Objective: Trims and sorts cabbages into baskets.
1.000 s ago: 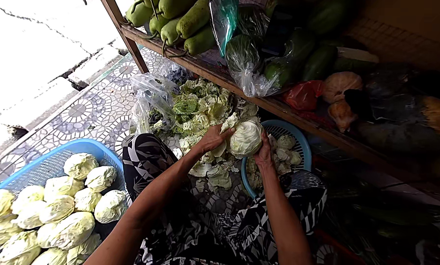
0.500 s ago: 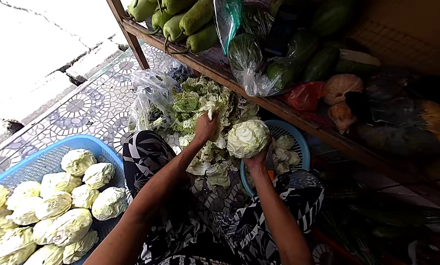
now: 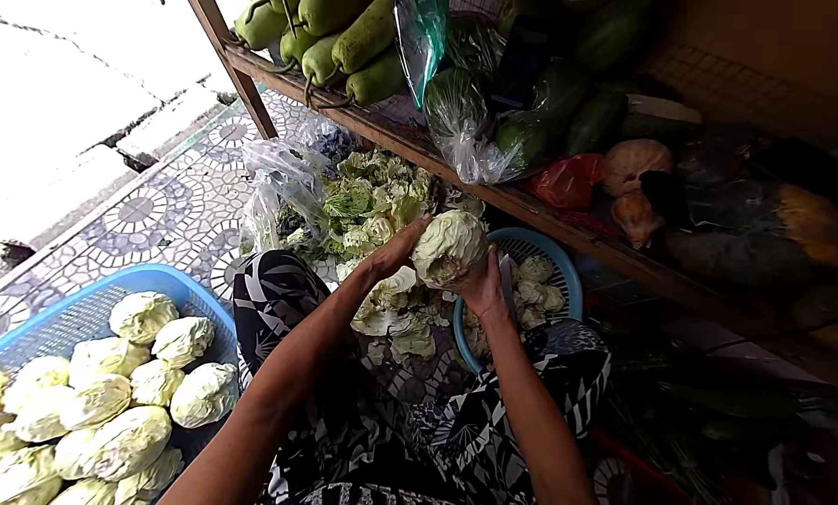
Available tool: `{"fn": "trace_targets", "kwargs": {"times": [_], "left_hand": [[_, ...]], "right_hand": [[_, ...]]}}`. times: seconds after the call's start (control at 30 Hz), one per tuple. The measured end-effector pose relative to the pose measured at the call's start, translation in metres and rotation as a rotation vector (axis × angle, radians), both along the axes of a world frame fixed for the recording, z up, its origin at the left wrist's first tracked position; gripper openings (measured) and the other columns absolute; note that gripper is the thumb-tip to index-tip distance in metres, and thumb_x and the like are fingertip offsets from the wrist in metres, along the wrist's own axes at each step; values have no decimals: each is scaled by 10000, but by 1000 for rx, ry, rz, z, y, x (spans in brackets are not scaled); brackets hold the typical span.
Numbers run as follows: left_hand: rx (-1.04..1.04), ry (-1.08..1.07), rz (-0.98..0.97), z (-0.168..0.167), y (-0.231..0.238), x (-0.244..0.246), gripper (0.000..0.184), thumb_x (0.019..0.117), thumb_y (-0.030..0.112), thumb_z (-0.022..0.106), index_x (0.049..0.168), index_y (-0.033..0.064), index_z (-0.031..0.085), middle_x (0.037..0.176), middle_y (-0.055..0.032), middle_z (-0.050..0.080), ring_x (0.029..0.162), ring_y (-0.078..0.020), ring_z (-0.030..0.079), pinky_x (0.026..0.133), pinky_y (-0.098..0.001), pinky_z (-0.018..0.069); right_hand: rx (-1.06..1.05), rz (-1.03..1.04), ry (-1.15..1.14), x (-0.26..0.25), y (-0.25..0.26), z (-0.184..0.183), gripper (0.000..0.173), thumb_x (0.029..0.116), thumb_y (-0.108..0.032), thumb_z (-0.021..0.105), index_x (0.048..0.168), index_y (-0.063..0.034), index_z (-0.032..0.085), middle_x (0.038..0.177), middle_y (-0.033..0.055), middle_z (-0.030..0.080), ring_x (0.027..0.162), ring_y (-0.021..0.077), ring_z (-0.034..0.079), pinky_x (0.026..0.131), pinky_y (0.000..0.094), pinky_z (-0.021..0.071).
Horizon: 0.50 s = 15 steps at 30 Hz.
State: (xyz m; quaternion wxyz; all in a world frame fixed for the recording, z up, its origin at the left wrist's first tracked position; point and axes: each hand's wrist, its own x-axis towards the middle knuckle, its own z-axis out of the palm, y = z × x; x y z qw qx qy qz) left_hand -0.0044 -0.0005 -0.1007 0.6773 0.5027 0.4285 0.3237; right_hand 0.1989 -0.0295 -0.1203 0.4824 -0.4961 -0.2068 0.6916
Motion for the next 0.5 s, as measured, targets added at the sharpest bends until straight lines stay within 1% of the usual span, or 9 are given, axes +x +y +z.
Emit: {"fn": "trace_targets", "kwargs": {"times": [0.03, 0.07, 0.13, 0.17, 0.2, 0.27, 0.33, 0.4, 0.5], "left_hand": [[-13, 53, 6, 3, -2, 2, 713, 1046, 668, 152, 1526, 220, 431, 1392, -111, 587, 1174, -265, 614, 876, -518, 548], [7, 126, -4, 7, -3, 3, 733, 1051, 658, 132, 1523, 188, 439, 1413, -126, 575, 1212, -269, 599, 925, -526, 531], [163, 268, -23, 10, 3, -1, 660, 1109, 501, 197, 1496, 43, 472, 1444, -208, 543, 1300, -290, 555, 1079, -519, 435], [264, 297, 9, 8, 8, -3, 565, 1120, 407, 298, 1395, -14, 556, 1326, -220, 599, 1197, -274, 593, 1041, -487, 450], [331, 264, 47, 4, 12, -3, 458, 1108, 349, 392, 1284, -13, 612, 1117, -147, 638, 980, -176, 604, 898, -381, 488], [329, 101, 59, -1, 18, -4, 289, 1054, 245, 561, 1202, -1, 597, 1000, -72, 654, 832, -71, 621, 793, -266, 536], [279, 34, 59, -1, 18, -5, 277, 1005, 167, 645, 1191, -16, 555, 997, -84, 663, 818, -78, 646, 782, -268, 557], [293, 38, 51, 2, 18, -6, 261, 985, 127, 660, 1161, -24, 541, 1021, -101, 638, 862, -103, 635, 808, -292, 550], [381, -76, 124, 0, 20, -7, 128, 960, 51, 649, 1046, 31, 556, 910, -19, 621, 824, -64, 617, 798, -258, 546]], "right_hand": [[58, -27, 37, -1, 1, -2, 691, 1029, -670, 252, 1510, -193, 387, 1383, 143, 562, 1214, 282, 594, 938, 484, 543], [95, -42, 100, -3, 0, -4, 655, 1032, -641, 309, 1487, -181, 410, 1345, 130, 586, 1194, 257, 605, 956, 465, 540], [110, -84, 175, -9, -1, -10, 568, 1055, -570, 339, 1435, -165, 457, 1282, 119, 620, 1149, 245, 629, 939, 461, 550], [100, -102, 189, -12, -2, -12, 544, 1058, -556, 345, 1415, -169, 482, 1262, 116, 633, 1134, 248, 638, 924, 471, 556], [88, -109, 191, -14, -3, -13, 530, 1061, -548, 346, 1402, -173, 501, 1253, 117, 641, 1127, 256, 643, 915, 484, 560], [76, -116, 173, -14, -1, -12, 503, 1068, -524, 347, 1380, -168, 519, 1231, 119, 649, 1108, 256, 651, 898, 480, 568], [82, -125, 155, -12, 1, -12, 484, 1076, -494, 351, 1366, -152, 533, 1215, 116, 656, 1097, 246, 658, 898, 463, 571], [98, -136, 151, -11, 2, -13, 459, 1080, -464, 361, 1353, -142, 543, 1194, 110, 664, 1082, 230, 662, 899, 444, 572], [109, -140, 149, -9, 4, -12, 443, 1081, -448, 365, 1337, -138, 552, 1175, 105, 671, 1066, 221, 668, 891, 435, 577]]}}
